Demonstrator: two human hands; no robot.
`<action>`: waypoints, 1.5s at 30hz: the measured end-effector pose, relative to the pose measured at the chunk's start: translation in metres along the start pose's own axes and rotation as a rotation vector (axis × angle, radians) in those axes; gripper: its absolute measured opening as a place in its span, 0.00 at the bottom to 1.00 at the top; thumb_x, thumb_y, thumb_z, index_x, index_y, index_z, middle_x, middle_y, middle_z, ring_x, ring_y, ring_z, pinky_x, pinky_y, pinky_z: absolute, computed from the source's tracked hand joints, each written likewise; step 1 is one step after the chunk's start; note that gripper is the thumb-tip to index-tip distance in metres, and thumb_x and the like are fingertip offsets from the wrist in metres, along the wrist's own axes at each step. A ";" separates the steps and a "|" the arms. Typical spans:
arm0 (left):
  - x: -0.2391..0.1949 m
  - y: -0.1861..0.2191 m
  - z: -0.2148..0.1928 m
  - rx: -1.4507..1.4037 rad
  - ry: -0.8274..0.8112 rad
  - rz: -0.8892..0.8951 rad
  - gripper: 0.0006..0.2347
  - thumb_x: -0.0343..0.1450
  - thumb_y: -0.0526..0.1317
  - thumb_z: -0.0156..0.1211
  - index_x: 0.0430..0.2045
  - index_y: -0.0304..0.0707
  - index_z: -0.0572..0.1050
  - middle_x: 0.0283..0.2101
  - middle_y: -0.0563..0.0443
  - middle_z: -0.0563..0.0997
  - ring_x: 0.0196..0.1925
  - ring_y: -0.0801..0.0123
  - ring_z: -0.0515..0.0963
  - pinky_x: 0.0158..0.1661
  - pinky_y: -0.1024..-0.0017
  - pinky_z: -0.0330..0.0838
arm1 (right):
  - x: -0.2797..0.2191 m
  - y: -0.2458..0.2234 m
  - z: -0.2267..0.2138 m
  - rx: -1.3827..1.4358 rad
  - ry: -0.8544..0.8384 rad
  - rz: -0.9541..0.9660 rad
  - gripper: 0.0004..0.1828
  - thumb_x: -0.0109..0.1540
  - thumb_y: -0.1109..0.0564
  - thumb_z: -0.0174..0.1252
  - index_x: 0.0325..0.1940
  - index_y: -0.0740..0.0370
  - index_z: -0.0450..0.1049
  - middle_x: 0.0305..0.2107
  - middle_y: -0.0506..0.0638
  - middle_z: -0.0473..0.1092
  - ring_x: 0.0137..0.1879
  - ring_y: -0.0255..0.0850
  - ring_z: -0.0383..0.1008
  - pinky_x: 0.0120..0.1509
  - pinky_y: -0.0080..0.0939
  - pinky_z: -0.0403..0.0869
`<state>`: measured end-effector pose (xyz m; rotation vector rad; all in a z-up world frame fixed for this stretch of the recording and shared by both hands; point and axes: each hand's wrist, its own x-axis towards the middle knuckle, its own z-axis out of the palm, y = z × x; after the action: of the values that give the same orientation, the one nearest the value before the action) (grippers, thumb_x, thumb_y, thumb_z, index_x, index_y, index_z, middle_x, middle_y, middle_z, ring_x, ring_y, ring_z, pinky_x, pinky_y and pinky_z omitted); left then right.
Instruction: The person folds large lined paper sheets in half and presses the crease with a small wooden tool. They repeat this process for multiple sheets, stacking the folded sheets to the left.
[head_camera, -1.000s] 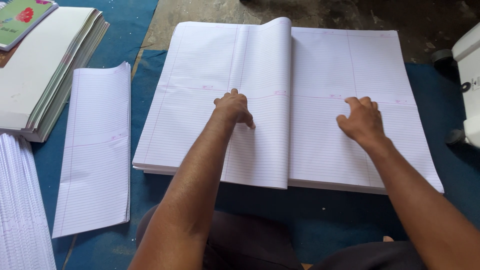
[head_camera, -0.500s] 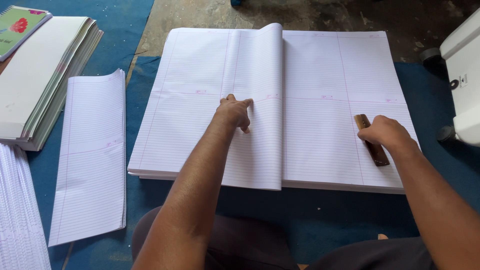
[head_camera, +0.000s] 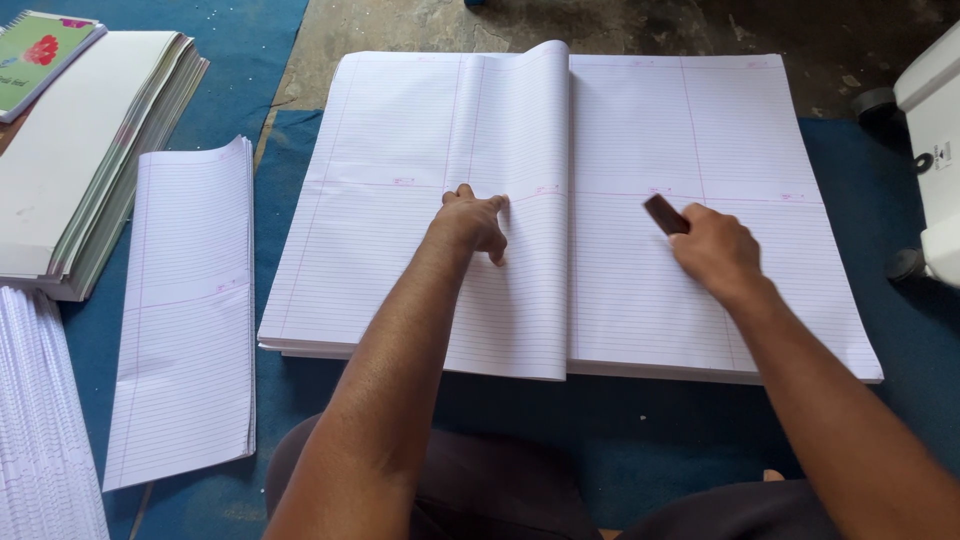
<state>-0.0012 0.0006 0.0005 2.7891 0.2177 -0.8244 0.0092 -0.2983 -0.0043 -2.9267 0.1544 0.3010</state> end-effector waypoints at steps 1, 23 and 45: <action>0.001 0.000 0.000 0.017 -0.004 0.007 0.46 0.59 0.50 0.77 0.72 0.66 0.51 0.72 0.31 0.51 0.74 0.37 0.49 0.62 0.44 0.69 | -0.001 -0.008 0.002 0.010 0.002 -0.045 0.16 0.67 0.51 0.55 0.57 0.57 0.75 0.35 0.56 0.78 0.40 0.46 0.80 0.47 0.52 0.78; 0.012 0.001 0.009 0.058 0.102 0.012 0.56 0.49 0.55 0.84 0.73 0.57 0.52 0.68 0.30 0.60 0.71 0.38 0.58 0.62 0.52 0.70 | -0.046 -0.080 0.038 0.127 0.004 -0.468 0.24 0.65 0.56 0.55 0.66 0.43 0.71 0.38 0.50 0.68 0.41 0.39 0.72 0.51 0.42 0.77; 0.021 0.004 0.002 0.139 0.054 -0.021 0.61 0.48 0.57 0.83 0.74 0.65 0.42 0.75 0.28 0.44 0.73 0.32 0.52 0.62 0.55 0.70 | 0.004 -0.085 0.060 0.184 0.123 -0.456 0.23 0.66 0.56 0.55 0.67 0.44 0.71 0.38 0.47 0.67 0.45 0.39 0.67 0.57 0.46 0.66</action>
<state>0.0163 -0.0025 -0.0118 2.9465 0.2072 -0.7988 0.0119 -0.2036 -0.0468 -2.6946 -0.4385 0.0319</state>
